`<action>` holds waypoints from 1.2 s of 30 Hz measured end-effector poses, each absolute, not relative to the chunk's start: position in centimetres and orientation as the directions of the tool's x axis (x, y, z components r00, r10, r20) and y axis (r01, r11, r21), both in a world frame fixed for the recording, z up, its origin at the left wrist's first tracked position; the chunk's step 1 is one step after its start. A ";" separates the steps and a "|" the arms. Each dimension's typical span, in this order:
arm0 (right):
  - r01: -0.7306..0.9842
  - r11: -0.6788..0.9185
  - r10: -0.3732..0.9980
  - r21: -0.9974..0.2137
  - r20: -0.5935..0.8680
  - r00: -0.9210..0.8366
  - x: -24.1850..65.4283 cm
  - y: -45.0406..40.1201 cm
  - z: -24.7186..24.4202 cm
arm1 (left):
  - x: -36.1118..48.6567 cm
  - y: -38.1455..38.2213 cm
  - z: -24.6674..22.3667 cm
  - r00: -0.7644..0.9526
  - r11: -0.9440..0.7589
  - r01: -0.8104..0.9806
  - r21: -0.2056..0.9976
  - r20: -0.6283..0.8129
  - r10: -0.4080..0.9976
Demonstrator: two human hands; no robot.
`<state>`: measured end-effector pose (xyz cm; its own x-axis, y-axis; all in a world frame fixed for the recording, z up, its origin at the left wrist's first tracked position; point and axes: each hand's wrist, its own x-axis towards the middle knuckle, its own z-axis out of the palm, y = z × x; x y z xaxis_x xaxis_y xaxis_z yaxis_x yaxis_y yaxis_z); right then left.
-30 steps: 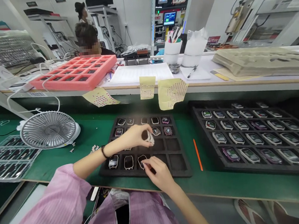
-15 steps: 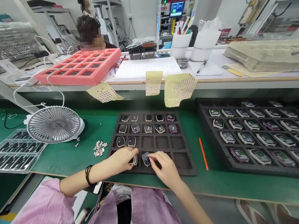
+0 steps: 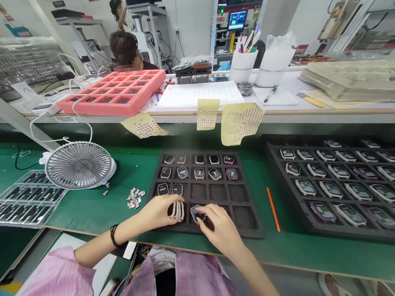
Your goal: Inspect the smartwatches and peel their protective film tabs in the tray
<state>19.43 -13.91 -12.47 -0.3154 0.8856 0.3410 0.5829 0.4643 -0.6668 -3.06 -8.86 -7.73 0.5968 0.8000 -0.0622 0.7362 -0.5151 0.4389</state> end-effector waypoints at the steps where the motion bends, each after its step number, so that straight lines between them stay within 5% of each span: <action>1: 0.540 0.431 0.902 -0.723 0.331 -0.277 19.4 -14.0 -12.3 | -3.4 -9.1 -7.5 0.575 -0.500 0.723 0.476 -0.014 0.818; 7: 0.100 0.186 0.949 -0.978 0.153 -0.275 15.9 -14.4 -11.6 | -3.2 -11.0 -7.1 0.570 -0.603 0.625 0.496 0.237 0.786; 18: 0.246 0.228 0.947 -0.942 0.156 -0.280 10.3 -13.4 -12.4 | -4.1 -12.3 -9.3 0.561 -0.646 0.664 0.377 0.319 0.764; 22: 0.120 0.210 0.957 -0.970 0.179 -0.228 8.2 -12.7 -13.1 | -5.0 -12.9 -9.2 0.528 -0.615 0.691 0.380 0.316 0.788; 25: -0.092 -0.004 0.968 -0.996 0.019 -0.249 7.1 -12.1 -13.3 | -6.9 -13.2 -8.4 0.484 -0.560 0.682 0.471 0.283 0.828; 29: -0.410 -0.337 0.914 -0.848 -0.190 -0.360 6.6 -11.2 -13.1 | -11.0 -13.2 -8.4 0.230 -0.332 0.778 0.533 0.250 0.940; 36: -0.578 -0.455 0.885 -0.678 -0.271 -0.379 6.2 -10.8 -12.2 | -14.1 -12.2 -13.4 -0.069 0.016 0.949 0.315 0.155 0.986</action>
